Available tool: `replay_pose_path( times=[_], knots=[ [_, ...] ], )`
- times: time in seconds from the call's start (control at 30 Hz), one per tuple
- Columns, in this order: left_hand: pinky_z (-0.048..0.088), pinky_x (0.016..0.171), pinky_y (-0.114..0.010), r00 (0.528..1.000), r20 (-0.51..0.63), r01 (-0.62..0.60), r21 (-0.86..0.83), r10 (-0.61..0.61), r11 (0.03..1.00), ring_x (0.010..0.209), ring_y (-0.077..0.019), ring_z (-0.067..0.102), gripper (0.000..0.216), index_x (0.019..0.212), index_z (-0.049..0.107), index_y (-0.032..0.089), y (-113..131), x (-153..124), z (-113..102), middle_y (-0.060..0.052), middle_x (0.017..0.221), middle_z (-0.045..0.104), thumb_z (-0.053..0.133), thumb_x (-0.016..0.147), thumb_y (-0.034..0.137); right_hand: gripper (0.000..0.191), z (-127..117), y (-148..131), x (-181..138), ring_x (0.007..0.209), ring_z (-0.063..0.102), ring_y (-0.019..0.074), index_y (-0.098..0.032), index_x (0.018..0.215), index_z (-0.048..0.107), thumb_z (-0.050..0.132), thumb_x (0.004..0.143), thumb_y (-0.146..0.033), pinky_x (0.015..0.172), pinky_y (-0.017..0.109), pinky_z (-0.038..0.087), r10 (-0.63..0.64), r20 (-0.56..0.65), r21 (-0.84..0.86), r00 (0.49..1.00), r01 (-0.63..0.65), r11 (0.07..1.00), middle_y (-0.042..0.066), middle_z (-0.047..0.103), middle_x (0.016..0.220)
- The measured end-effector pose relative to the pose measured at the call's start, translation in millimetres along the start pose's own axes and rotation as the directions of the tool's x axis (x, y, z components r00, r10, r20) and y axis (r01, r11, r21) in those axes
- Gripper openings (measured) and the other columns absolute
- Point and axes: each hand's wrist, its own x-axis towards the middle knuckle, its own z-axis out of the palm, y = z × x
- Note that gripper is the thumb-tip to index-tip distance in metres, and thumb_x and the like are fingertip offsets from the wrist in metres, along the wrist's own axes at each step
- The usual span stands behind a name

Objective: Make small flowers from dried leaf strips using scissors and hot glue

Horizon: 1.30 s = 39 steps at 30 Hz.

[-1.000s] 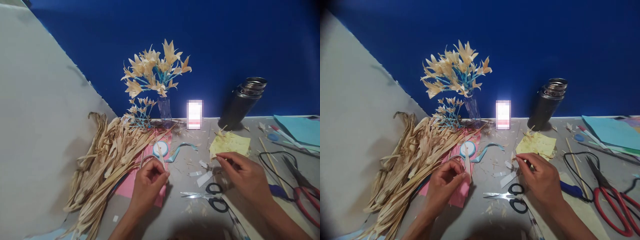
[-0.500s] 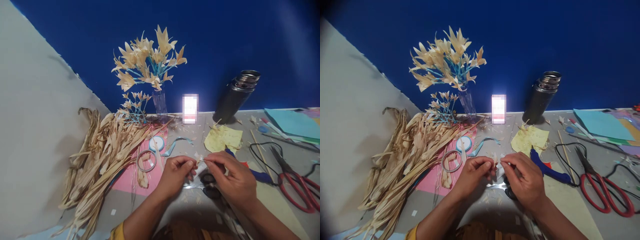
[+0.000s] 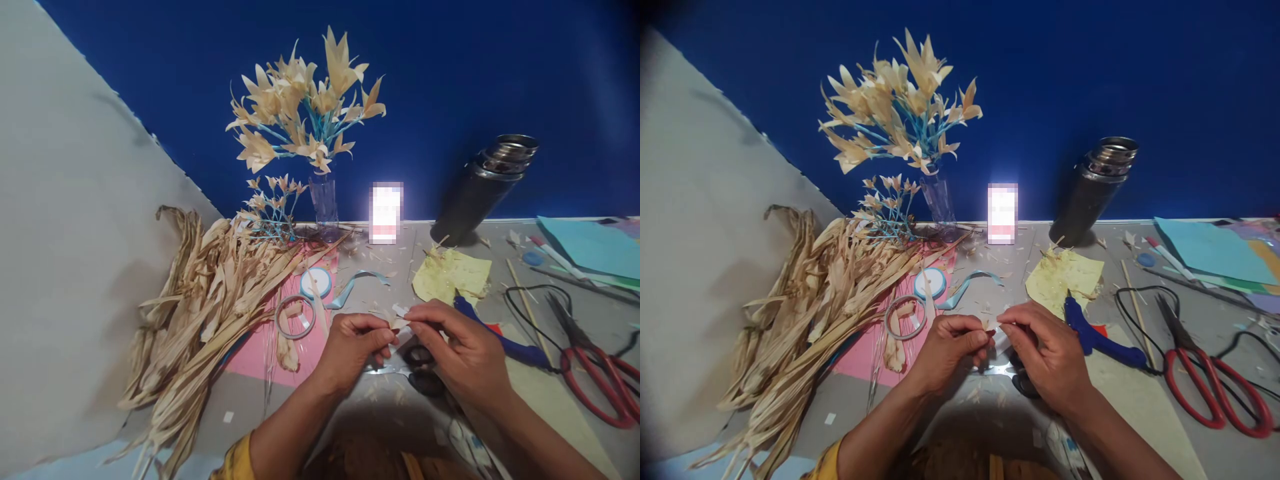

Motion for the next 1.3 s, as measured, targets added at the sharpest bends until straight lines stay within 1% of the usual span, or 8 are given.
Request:
replay_pose_path(
  times=[0.23, 0.37, 0.53, 0.63, 0.9, 1.07, 1.17, 1.3],
  knots=[
    [0.039, 0.053, -0.026, 0.975, -0.021, -0.218, 0.128, 0.223, 0.967, 0.05, -0.0106, 0.052, 0.021, 0.058, 0.076, 0.016, 1, 1, -3, -0.001, 0.059, 0.062, 0.086, 0.067, 0.033, 0.011, -4, 0, 2, 0.076, 0.074, 0.0195, -0.026, 0.091, 0.073, 0.063, 0.095, -0.023, 0.067, 0.028, 0.059, 0.024, 0.048, -0.03, 0.999, -0.023, 0.999, 0.002, 0.077, 0.086],
    [0.04, 0.051, -0.025, 0.958, -0.027, -0.279, 0.119, 0.284, 0.953, 0.051, -0.0104, 0.052, 0.019, 0.058, 0.075, 0.017, -1, 2, -5, -0.002, 0.065, 0.065, 0.086, 0.066, 0.031, 0.015, -19, 16, 9, 0.075, 0.073, 0.0199, -0.026, 0.091, 0.073, 0.059, 0.097, -0.029, 0.067, 0.029, 0.056, 0.03, 0.16, -0.19, 0.987, 0.001, 0.982, 0.002, 0.078, 0.086],
    [0.042, 0.052, -0.026, 0.966, -0.052, -0.245, 0.131, 0.253, 0.961, 0.051, -0.0118, 0.053, 0.026, 0.063, 0.075, 0.017, -7, 5, -7, -0.001, 0.057, 0.062, 0.084, 0.071, 0.039, 0.021, -34, 43, 41, 0.076, 0.072, 0.0227, -0.026, 0.087, 0.075, 0.057, 0.095, -0.032, 0.063, 0.031, 0.047, 0.179, 0.259, -0.593, 0.949, 0.01, 0.805, 0.003, 0.079, 0.085],
    [0.042, 0.056, -0.026, 0.964, -0.123, -0.22, 0.133, 0.237, 0.966, 0.052, -0.0119, 0.053, 0.027, 0.065, 0.075, 0.015, -12, 8, -7, -0.001, 0.052, 0.062, 0.079, 0.077, 0.039, 0.023, -27, 54, 67, 0.084, 0.072, 0.0255, -0.026, 0.091, 0.078, 0.056, 0.096, -0.03, 0.063, 0.031, 0.043, 0.371, 0.372, -0.732, 0.851, 0.023, 0.681, 0.006, 0.08, 0.093],
    [0.035, 0.046, -0.021, 0.971, -0.204, -0.135, -0.045, 0.123, 0.99, 0.043, -0.0057, 0.048, 0.03, 0.069, 0.074, 0.013, -11, 12, -7, -0.005, 0.069, 0.074, 0.091, 0.06, 0.036, 0.025, 14, 76, 109, 0.106, 0.07, 0.0265, -0.022, 0.108, 0.078, 0.057, 0.096, -0.017, 0.082, 0.032, 0.048, 0.41, 0.532, -0.702, 0.741, 0.115, 0.702, 0.01, 0.078, 0.114],
    [0.034, 0.044, -0.019, 0.978, -0.195, -0.108, -0.156, 0.076, 0.982, 0.043, -0.0048, 0.048, 0.038, 0.071, 0.072, 0.012, -8, 12, -8, -0.006, 0.071, 0.074, 0.094, 0.056, 0.039, 0.021, 30, 85, 119, 0.101, 0.07, 0.0227, -0.017, 0.112, 0.071, 0.064, 0.101, -0.033, 0.089, 0.041, 0.056, 0.44, 0.573, -0.703, 0.691, 0.139, 0.697, 0.008, 0.073, 0.113],
    [0.034, 0.044, -0.019, 0.981, -0.184, -0.103, -0.18, 0.07, 0.978, 0.043, -0.0041, 0.048, 0.038, 0.072, 0.07, 0.012, -8, 11, -9, -0.007, 0.073, 0.074, 0.094, 0.057, 0.037, 0.027, 35, 91, 118, 0.098, 0.07, 0.0211, -0.017, 0.116, 0.068, 0.065, 0.101, -0.039, 0.087, 0.043, 0.059, 0.446, 0.585, -0.701, 0.678, 0.146, 0.698, 0.006, 0.071, 0.115],
    [0.032, 0.044, -0.018, 0.988, -0.154, -0.072, -0.264, 0.032, 0.962, 0.044, -0.0031, 0.047, 0.04, 0.072, 0.068, 0.012, -7, 11, -11, -0.004, 0.072, 0.072, 0.096, 0.057, 0.037, 0.01, 26, 93, 113, 0.088, 0.071, 0.0206, -0.017, 0.099, 0.072, 0.068, 0.096, -0.025, 0.079, 0.034, 0.055, 0.408, 0.578, -0.677, 0.706, 0.136, 0.724, 0.006, 0.074, 0.096]
  ],
)
